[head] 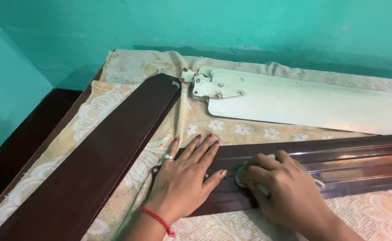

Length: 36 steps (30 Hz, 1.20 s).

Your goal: The person wipes a white ceiling fan blade with a cloth, then moves to a dark brown blade and wipes it thoroughly. The person handles the blades one at a time on a cloth-covered surface.

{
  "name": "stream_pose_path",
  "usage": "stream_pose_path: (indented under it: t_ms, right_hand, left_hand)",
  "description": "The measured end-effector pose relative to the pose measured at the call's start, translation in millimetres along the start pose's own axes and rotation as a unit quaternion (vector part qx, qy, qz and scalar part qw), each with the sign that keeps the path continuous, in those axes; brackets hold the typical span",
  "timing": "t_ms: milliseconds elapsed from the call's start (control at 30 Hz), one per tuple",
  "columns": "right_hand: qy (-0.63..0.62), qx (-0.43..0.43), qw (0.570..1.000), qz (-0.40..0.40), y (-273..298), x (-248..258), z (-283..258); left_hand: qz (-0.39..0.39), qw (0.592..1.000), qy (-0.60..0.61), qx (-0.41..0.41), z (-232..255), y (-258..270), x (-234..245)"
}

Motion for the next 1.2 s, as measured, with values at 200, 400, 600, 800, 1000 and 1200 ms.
stream_pose_path:
  t_ms: [200,400,600,800,1000,1200]
  right_hand:
    - [0.017,-0.059,0.998,0.020,16,2,25]
    - [0.056,-0.117,0.991,0.021,31,13,45]
    - [-0.008,-0.214,0.976,-0.030,-2,15,18]
    - [0.029,-0.133,0.983,0.120,4,-10,16]
    - [0.057,-0.210,0.972,0.083,23,5,65]
    - [0.092,-0.297,0.947,0.079,38,18,115]
  left_hand:
    - [0.005,1.000,-0.003,-0.001,-1,1,-1]
    - [0.020,1.000,-0.006,0.009,6,8,-3]
    - [0.006,0.996,-0.036,0.079,40,-24,-8]
    - [0.127,0.975,0.115,0.139,82,-41,-39]
    - [0.148,0.984,0.014,0.100,85,-40,-39]
    - [0.100,0.988,-0.012,0.121,94,-46,-25]
Point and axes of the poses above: each hand's wrist, its own y-axis away from the middle knuckle, its own x-axis out of the back of the hand, z = x × y, the point moved 1 cm from there along -y, towards the middle knuckle, and after that the axes turned 3 degrees about -y, right-handed, at the moved point
